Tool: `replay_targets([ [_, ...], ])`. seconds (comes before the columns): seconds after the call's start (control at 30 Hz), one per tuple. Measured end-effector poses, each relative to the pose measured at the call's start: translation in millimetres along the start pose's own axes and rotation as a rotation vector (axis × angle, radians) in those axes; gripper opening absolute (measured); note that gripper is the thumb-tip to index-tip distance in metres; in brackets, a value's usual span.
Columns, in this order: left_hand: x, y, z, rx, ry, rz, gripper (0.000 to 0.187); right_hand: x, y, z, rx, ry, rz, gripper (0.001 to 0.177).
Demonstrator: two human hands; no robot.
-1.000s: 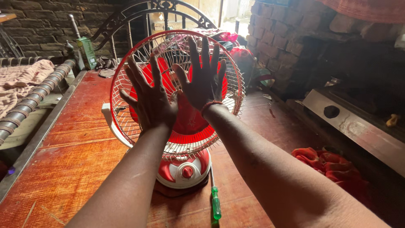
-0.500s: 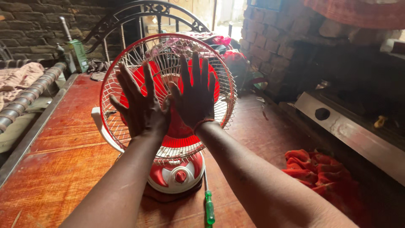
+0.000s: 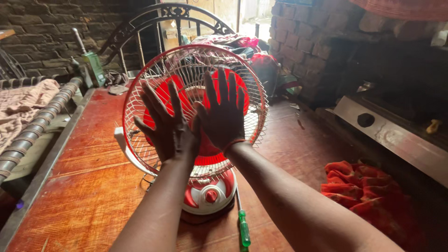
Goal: The person aligns and secures the front wire cage of a red and white electric fan onto its base. They repeatedly adjust the cage with both hands to ensure it is properly seated and then rotate the fan head to check the fit.
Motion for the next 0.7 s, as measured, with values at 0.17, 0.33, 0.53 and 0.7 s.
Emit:
replay_targets([
  [0.17, -0.4, -0.4, -0.9, -0.001, -0.031, 0.046, 0.095, 4.4, 0.2, -1.5, 0.011, -0.011, 0.029, 0.073],
  [0.33, 0.8, -1.0, -0.6, 0.012, -0.046, 0.042, 0.094, 2.2, -0.1, -2.6, 0.022, -0.015, 0.015, 0.074],
  [0.53, 3.5, 0.5, -4.1, 0.005, -0.044, 0.033, 0.094, 0.2, 2.1, -4.1, 0.028, -0.008, 0.037, 0.075],
  [0.7, 3.6, 0.5, -2.6, 0.003, -0.031, 0.032, 0.095, -1.8, 2.3, -3.2, 0.011, -0.015, 0.042, 0.075],
])
Point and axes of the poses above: each hand's wrist, its own z-axis towards the middle knuckle, its own x-axis out of the back of the hand, y = z × x, the point moved 5 cm from there along z, towards the middle knuckle, and after that the axes turned 3 degrees about -z, right-handed, at the moved point
